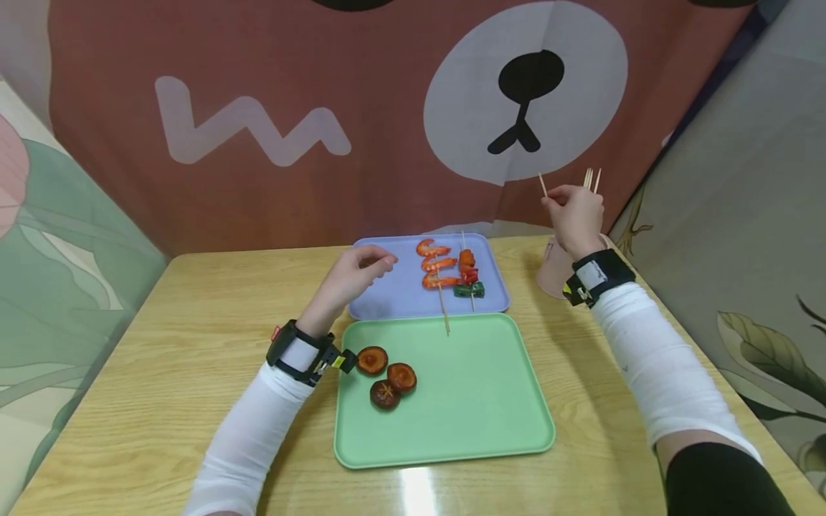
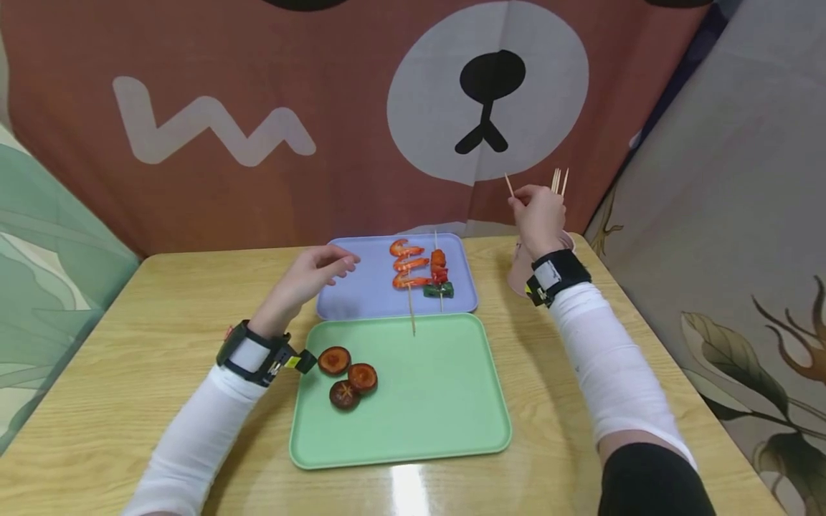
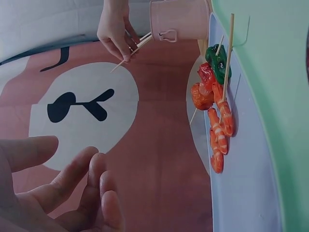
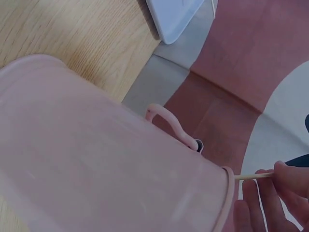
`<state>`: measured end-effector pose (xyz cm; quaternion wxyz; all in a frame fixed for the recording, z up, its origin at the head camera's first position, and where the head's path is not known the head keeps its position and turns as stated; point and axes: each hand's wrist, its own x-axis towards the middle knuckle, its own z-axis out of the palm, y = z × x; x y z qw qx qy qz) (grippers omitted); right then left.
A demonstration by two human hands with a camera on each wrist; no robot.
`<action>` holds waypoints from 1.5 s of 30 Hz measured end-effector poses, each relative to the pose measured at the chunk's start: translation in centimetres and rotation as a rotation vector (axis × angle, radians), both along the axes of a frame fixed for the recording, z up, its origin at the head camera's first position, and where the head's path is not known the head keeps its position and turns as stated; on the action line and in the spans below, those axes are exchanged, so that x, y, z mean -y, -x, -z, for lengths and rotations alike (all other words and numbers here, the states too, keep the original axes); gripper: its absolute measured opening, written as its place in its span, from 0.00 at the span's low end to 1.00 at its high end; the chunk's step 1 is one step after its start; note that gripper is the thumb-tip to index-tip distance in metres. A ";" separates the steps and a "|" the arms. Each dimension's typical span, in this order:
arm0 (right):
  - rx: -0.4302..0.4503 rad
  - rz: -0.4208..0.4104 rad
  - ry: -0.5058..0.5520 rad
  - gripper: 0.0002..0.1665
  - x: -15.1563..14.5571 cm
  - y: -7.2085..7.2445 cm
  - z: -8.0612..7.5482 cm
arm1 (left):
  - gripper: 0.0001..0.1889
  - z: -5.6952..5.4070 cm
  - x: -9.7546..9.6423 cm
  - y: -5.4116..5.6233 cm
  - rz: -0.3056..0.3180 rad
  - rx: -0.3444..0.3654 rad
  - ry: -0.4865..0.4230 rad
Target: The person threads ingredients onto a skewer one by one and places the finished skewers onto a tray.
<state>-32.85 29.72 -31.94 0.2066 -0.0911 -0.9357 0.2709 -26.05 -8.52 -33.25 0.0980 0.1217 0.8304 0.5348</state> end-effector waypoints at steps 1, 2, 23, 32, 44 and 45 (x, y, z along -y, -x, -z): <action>-0.001 0.002 0.005 0.24 0.0 0.0 0.0 | 0.15 0.0 0.0 0.0 0.001 0.002 -0.003; -0.005 0.006 0.008 0.24 0.1 0.0 0.0 | 0.15 0.0 -0.1 0.0 0.001 0.005 -0.003; -0.335 0.032 0.082 0.22 2.5 -2.5 -5.8 | 0.14 -5.5 -2.0 1.4 0.020 -0.205 0.055; -0.553 -0.050 0.171 0.20 4.9 -4.7 -9.2 | 0.12 -7.3 -4.3 2.1 0.040 -0.291 0.103; -0.729 -0.130 0.382 0.12 6.6 -7.9 -9.8 | 0.12 -7.7 -6.5 2.5 -0.035 -0.506 0.000; -0.732 -0.141 0.404 0.12 6.6 -8.1 -9.7 | 0.12 -7.7 -6.7 2.5 -0.039 -0.522 -0.005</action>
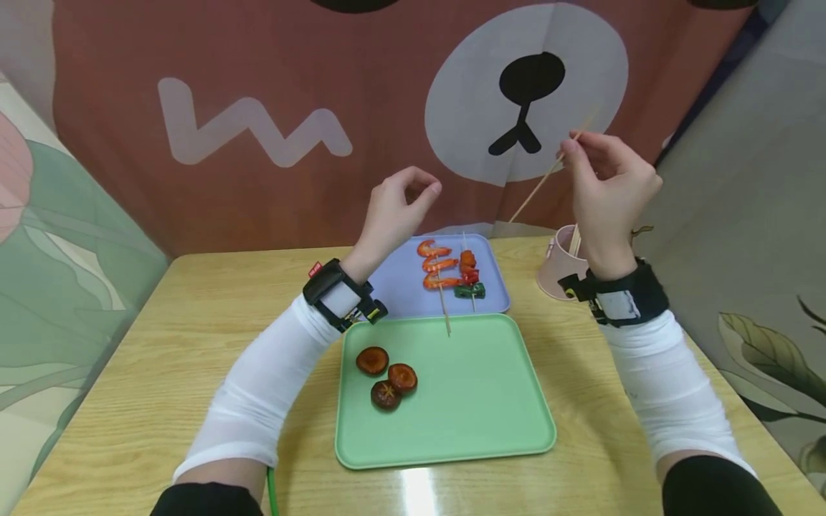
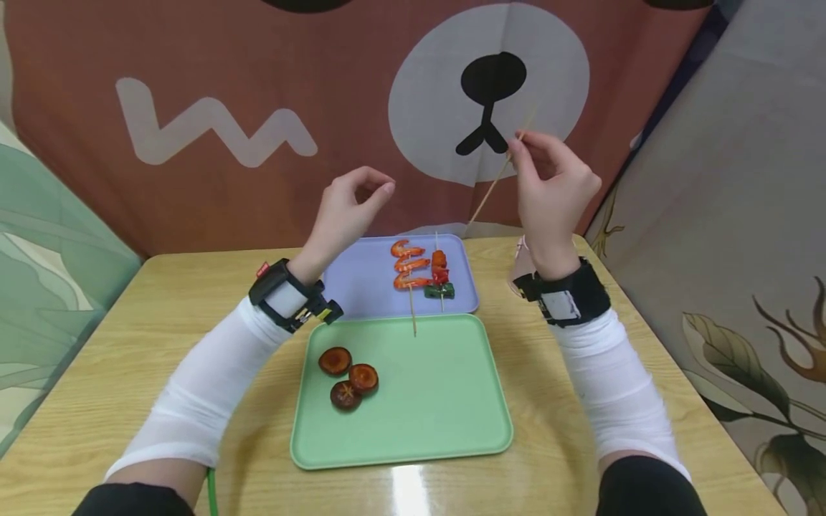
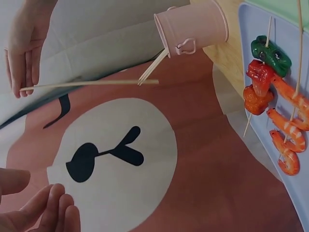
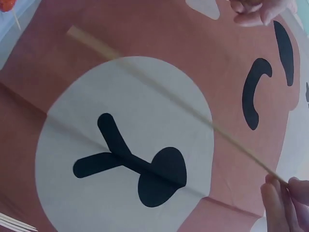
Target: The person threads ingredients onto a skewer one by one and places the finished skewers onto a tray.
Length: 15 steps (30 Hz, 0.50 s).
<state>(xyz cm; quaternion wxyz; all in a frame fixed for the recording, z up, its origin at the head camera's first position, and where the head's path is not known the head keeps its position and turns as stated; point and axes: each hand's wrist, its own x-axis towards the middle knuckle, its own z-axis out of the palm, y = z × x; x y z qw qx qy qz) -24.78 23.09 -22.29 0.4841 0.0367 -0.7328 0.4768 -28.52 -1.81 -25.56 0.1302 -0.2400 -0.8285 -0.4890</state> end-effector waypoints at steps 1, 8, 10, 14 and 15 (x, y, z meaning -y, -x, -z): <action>-0.004 -0.018 0.018 0.12 0.0 -0.2 0.2 | 0.12 0.0 -0.2 -0.1 0.002 -0.013 -0.006; 0.008 -0.152 0.072 0.11 1.0 -1.4 2.0 | 0.11 0.4 -1.2 -0.6 0.052 -0.043 0.005; 0.022 -0.191 0.074 0.11 1.4 -1.9 2.5 | 0.12 0.7 -1.4 -0.7 0.065 -0.038 0.027; 0.058 -0.290 0.123 0.12 1.7 -2.0 4.0 | 0.12 1.1 -1.7 -1.2 0.105 -0.025 0.074; 0.067 -0.320 0.145 0.12 1.7 -1.9 4.4 | 0.12 1.1 -1.8 -1.3 0.122 -0.021 0.084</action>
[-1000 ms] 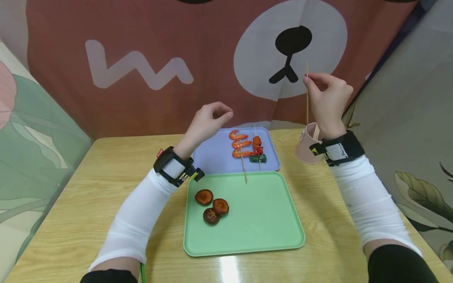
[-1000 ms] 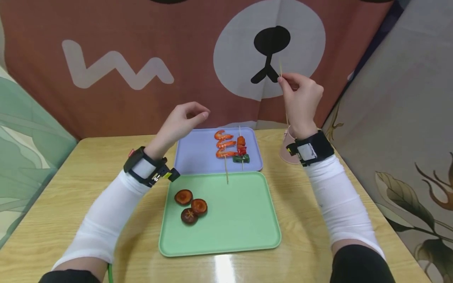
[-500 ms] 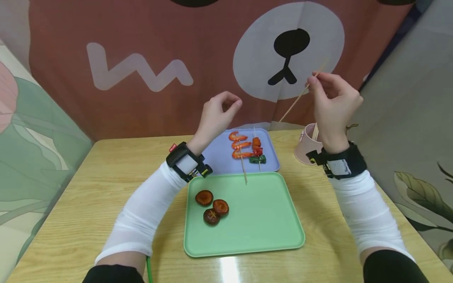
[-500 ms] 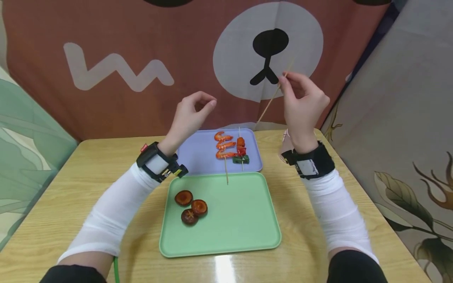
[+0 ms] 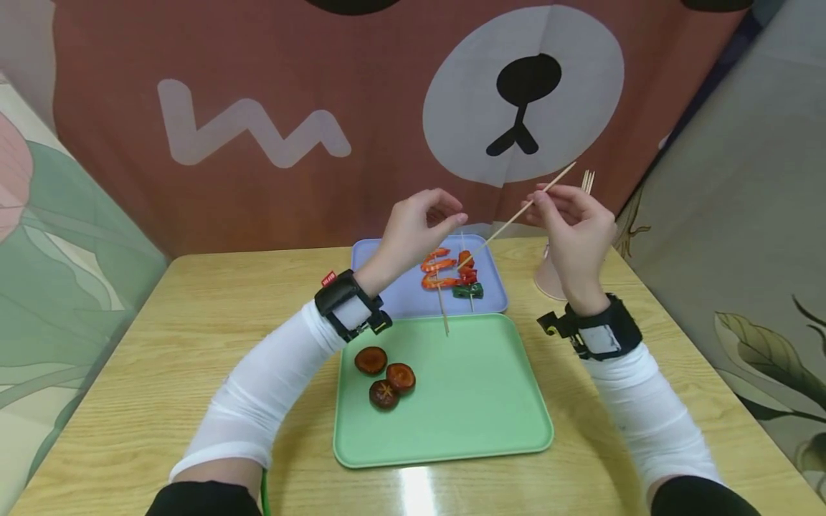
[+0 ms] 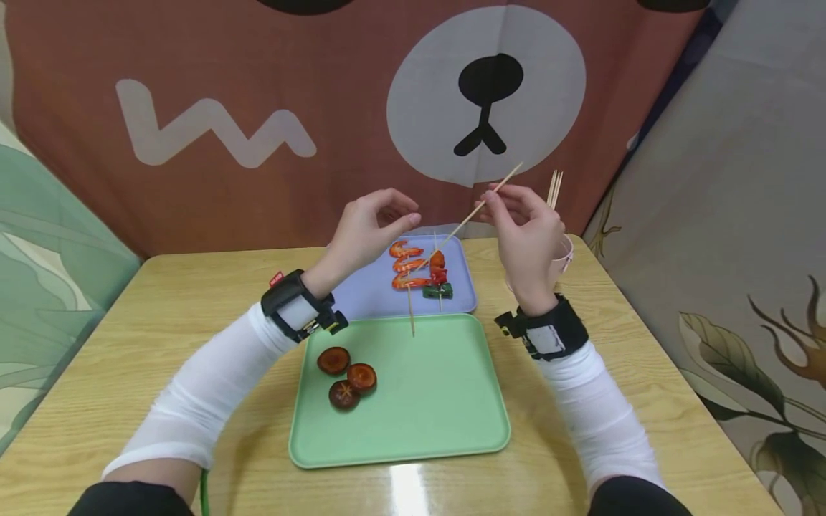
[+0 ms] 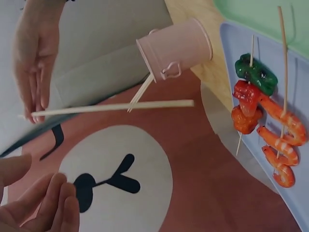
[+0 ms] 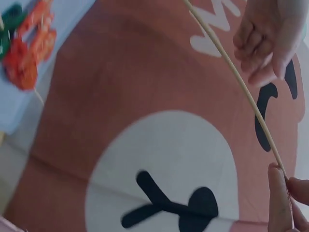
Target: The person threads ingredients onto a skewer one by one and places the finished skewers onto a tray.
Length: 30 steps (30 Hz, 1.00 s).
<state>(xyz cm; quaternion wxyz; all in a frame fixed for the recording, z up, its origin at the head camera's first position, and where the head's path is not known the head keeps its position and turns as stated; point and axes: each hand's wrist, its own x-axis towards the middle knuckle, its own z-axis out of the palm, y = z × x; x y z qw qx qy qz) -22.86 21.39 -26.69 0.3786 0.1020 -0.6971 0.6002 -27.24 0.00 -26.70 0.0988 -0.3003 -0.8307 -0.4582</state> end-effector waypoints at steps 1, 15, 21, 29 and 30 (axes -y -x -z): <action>0.008 -0.031 0.022 0.13 0.0 0.2 0.4 | 0.12 0.1 -0.1 -0.1 0.019 0.007 0.010; 0.158 -0.364 0.291 0.15 1.3 0.4 3.2 | 0.11 0.6 -0.9 -2.1 0.146 0.145 0.236; 0.169 -0.405 0.305 0.11 1.5 0.3 3.2 | 0.07 1.0 -0.9 -2.1 0.147 0.180 0.237; 0.175 -0.443 0.313 0.10 1.8 0.1 2.9 | 0.05 1.4 -0.8 -2.0 0.134 0.171 0.200; 0.177 -0.442 0.310 0.10 1.8 0.1 2.9 | 0.05 1.4 -0.8 -2.0 0.130 0.170 0.197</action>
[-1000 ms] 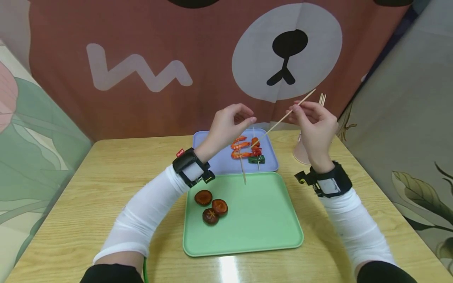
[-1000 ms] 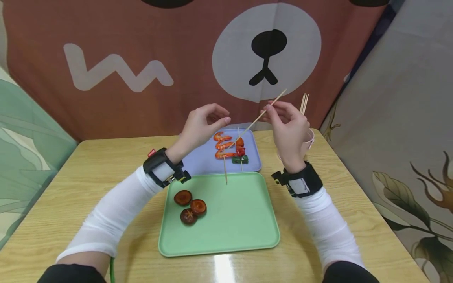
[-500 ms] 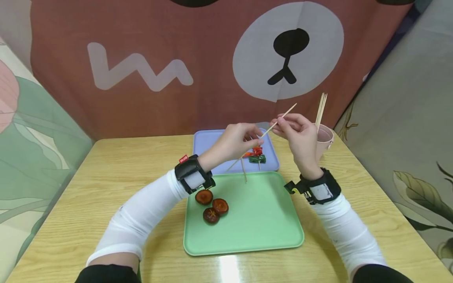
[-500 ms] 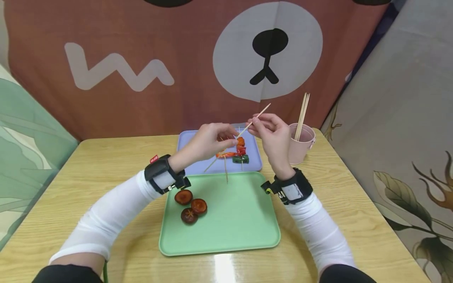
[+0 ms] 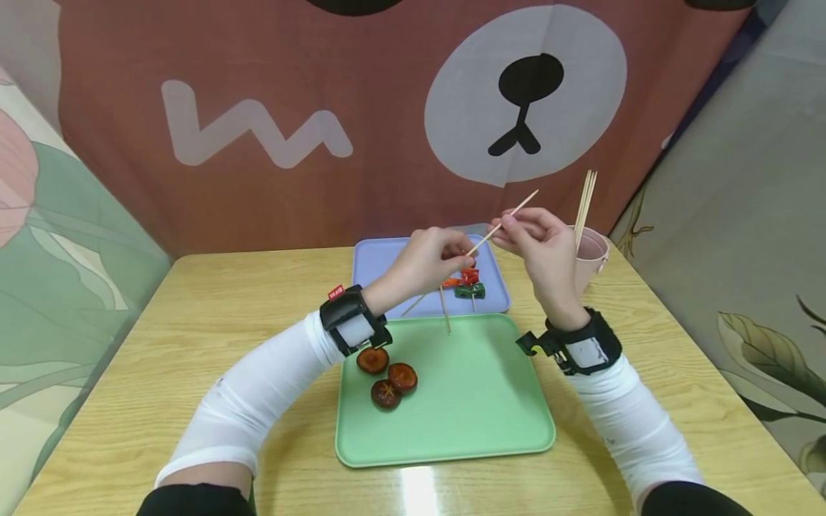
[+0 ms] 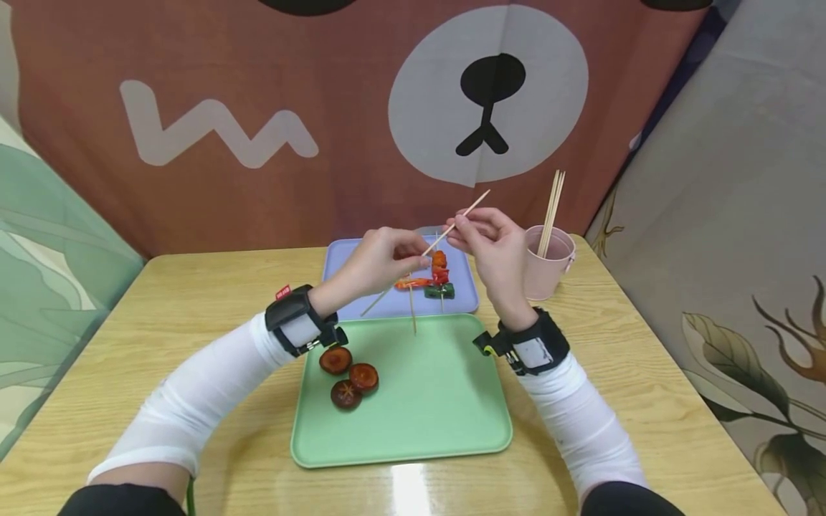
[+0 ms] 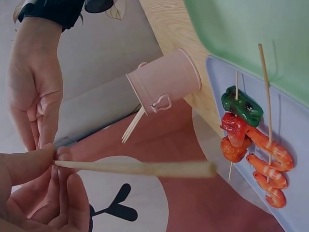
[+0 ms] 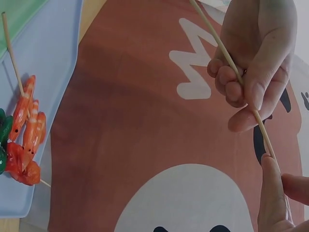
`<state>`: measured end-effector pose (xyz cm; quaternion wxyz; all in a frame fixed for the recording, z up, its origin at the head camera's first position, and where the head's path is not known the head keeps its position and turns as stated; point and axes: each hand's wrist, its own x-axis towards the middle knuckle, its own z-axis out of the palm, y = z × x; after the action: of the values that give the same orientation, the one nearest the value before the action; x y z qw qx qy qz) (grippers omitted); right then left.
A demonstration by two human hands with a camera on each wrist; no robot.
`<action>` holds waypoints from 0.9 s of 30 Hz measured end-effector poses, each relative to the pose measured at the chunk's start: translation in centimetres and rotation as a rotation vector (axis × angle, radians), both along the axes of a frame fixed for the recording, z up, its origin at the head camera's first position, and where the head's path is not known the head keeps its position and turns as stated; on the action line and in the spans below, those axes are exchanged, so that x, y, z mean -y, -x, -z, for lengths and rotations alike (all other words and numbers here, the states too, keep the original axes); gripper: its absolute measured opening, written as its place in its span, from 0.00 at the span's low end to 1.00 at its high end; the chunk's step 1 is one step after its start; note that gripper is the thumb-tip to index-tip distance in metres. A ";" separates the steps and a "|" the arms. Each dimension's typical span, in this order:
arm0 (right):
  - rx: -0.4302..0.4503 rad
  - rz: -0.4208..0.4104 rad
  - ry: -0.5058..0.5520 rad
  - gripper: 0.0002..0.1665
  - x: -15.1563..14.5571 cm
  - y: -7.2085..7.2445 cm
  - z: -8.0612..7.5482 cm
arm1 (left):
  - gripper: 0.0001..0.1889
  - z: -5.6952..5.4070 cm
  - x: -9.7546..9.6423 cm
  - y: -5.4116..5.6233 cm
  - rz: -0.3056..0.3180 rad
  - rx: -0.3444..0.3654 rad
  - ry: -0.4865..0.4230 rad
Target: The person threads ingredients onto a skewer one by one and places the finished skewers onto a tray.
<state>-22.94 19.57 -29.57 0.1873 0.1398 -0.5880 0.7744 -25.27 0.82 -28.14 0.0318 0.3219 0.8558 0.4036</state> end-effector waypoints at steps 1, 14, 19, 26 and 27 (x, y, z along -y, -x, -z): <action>0.002 0.001 -0.006 0.10 0.0 0.0 0.0 | 0.05 0.0 0.0 0.0 -0.003 0.000 0.000; -0.023 -0.043 -0.131 0.17 0.2 -1.1 -0.7 | 0.09 -0.1 1.6 -0.7 -0.093 0.053 -0.317; 0.002 -0.038 -0.271 0.17 -0.4 -1.3 0.1 | 0.08 0.0 2.1 -1.2 -0.127 0.114 -0.512; 0.069 -0.083 -0.484 0.17 -1.1 -2.1 2.2 | 0.08 0.7 2.1 -1.8 -0.149 0.127 -0.671; 0.081 -0.092 -0.503 0.17 -1.2 -2.2 2.5 | 0.09 0.8 2.0 -1.9 -0.152 0.135 -0.686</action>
<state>-20.69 20.73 -32.11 0.0875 0.1778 -0.7621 0.6164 -23.36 -1.23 -28.93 -0.0518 0.2221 0.6880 0.6890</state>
